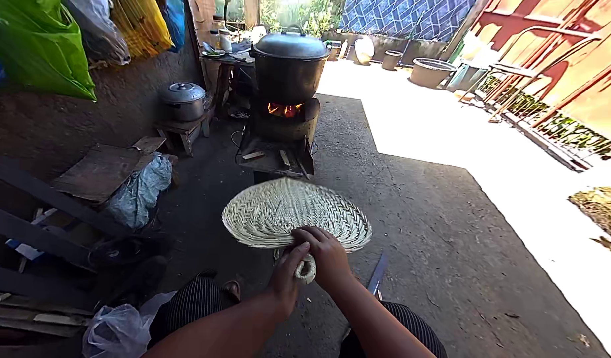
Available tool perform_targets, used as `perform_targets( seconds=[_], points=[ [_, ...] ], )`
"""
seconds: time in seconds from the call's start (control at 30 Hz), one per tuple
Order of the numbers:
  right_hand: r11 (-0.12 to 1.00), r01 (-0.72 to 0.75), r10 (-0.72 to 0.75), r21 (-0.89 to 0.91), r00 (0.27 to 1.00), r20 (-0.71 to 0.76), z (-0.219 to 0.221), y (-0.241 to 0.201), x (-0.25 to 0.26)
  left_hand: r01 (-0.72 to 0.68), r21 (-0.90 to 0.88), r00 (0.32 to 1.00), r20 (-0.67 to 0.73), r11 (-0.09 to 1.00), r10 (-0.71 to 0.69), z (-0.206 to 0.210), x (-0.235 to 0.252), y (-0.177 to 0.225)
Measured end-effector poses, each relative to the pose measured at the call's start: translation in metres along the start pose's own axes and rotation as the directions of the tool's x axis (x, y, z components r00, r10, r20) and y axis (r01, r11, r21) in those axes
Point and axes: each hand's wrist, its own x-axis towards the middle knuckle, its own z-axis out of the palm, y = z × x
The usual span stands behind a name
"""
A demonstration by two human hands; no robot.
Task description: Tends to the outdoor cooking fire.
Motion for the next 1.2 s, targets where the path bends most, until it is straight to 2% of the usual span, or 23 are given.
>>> perform_targets(
  seconds=[0.1,0.17,0.27,0.3,0.4,0.47,0.5,0.53,0.6,0.63,0.7,0.73,0.77,0.8,0.9,0.93,0.97,1.03,1.07,1.1,1.13,1.2],
  points=[
    [0.998,0.061,-0.061,-0.009,0.989,-0.138,0.002,-0.002,0.000,-0.110,0.059,0.994,-0.021,0.992,0.111,0.004,-0.008,-0.003],
    [0.997,0.079,-0.079,-0.007,0.985,-0.155,0.001,-0.002,0.001,-0.106,0.073,0.994,-0.009,0.992,0.107,0.004,-0.010,-0.001],
    [0.999,-0.031,0.027,0.038,0.995,0.099,-0.006,-0.003,0.000,0.017,-0.020,0.999,-0.035,1.000,-0.017,0.002,-0.001,-0.004],
    [0.998,-0.053,0.047,0.043,0.990,0.134,-0.006,-0.003,-0.001,0.033,-0.032,0.999,-0.040,0.999,-0.034,0.002,0.000,-0.006],
    [0.999,0.045,-0.044,0.012,0.996,-0.077,0.002,0.001,-0.001,-0.074,0.025,0.996,-0.049,0.997,0.075,0.004,-0.002,-0.007],
    [0.997,0.075,-0.076,-0.016,0.988,-0.135,0.001,0.000,0.000,-0.088,0.038,0.995,-0.034,0.995,0.090,0.004,-0.005,-0.005],
    [0.999,0.051,-0.052,-0.009,0.996,-0.077,-0.002,-0.002,0.000,-0.058,0.015,0.998,-0.027,0.998,0.058,0.003,-0.005,-0.004],
    [1.000,-0.007,0.006,0.013,0.999,0.050,-0.008,-0.005,0.001,-0.005,-0.019,1.000,-0.023,1.000,0.004,0.002,-0.003,-0.003],
    [0.984,-0.172,0.144,0.049,0.922,0.360,-0.022,-0.010,0.008,0.103,-0.061,0.994,-0.023,0.993,-0.104,0.003,-0.001,-0.001],
    [0.983,-0.173,0.144,0.053,0.925,0.353,-0.020,-0.010,0.007,0.100,-0.061,0.994,-0.037,0.993,-0.103,0.003,-0.002,-0.001],
    [0.998,-0.043,0.036,0.050,0.993,0.116,-0.008,-0.006,0.002,-0.005,-0.023,0.998,-0.056,1.000,0.003,0.005,-0.006,-0.004],
    [0.999,0.024,-0.024,0.027,1.000,0.003,-0.003,-0.004,0.001,-0.059,0.002,0.997,-0.054,0.998,0.059,0.004,-0.007,-0.006],
    [0.998,0.059,-0.058,0.010,0.997,-0.046,-0.002,-0.003,0.001,-0.090,0.026,0.995,-0.049,0.996,0.091,0.003,-0.007,-0.006],
    [0.998,0.059,-0.059,0.007,0.998,-0.028,-0.004,-0.003,0.002,-0.089,0.026,0.995,-0.039,0.996,0.090,0.002,-0.007,-0.006],
    [0.996,-0.090,0.080,0.025,0.959,0.272,-0.018,-0.008,0.005,0.033,-0.041,0.999,-0.016,0.999,-0.033,0.002,-0.004,-0.004],
    [0.994,-0.104,0.091,0.028,0.952,0.294,-0.019,-0.008,0.004,0.047,-0.047,0.999,-0.017,0.998,-0.047,0.003,-0.003,-0.004],
    [0.997,-0.073,0.063,0.036,0.970,0.235,-0.015,-0.007,0.003,0.020,-0.038,0.999,-0.025,0.999,-0.021,0.002,-0.004,-0.006],
    [0.999,0.038,-0.038,0.014,0.999,0.023,-0.005,-0.003,0.000,-0.070,0.000,0.997,-0.041,0.998,0.070,0.002,-0.005,-0.009],
    [0.997,0.071,-0.071,-0.008,0.997,-0.041,-0.003,-0.001,0.000,-0.086,0.018,0.996,-0.029,0.996,0.087,0.002,-0.007,-0.009],
    [0.997,0.070,-0.070,-0.017,0.997,-0.038,-0.004,0.000,0.000,-0.078,0.022,0.997,-0.011,0.997,0.078,0.002,-0.007,-0.008],
    [0.999,0.036,-0.035,-0.009,0.999,0.034,-0.009,-0.001,0.000,-0.048,0.003,0.999,0.003,0.999,0.048,0.002,-0.006,-0.007],
    [0.996,-0.085,0.078,0.016,0.960,0.269,-0.021,-0.006,0.003,0.027,-0.016,1.000,0.013,1.000,-0.026,0.003,-0.003,-0.005]
  ],
)
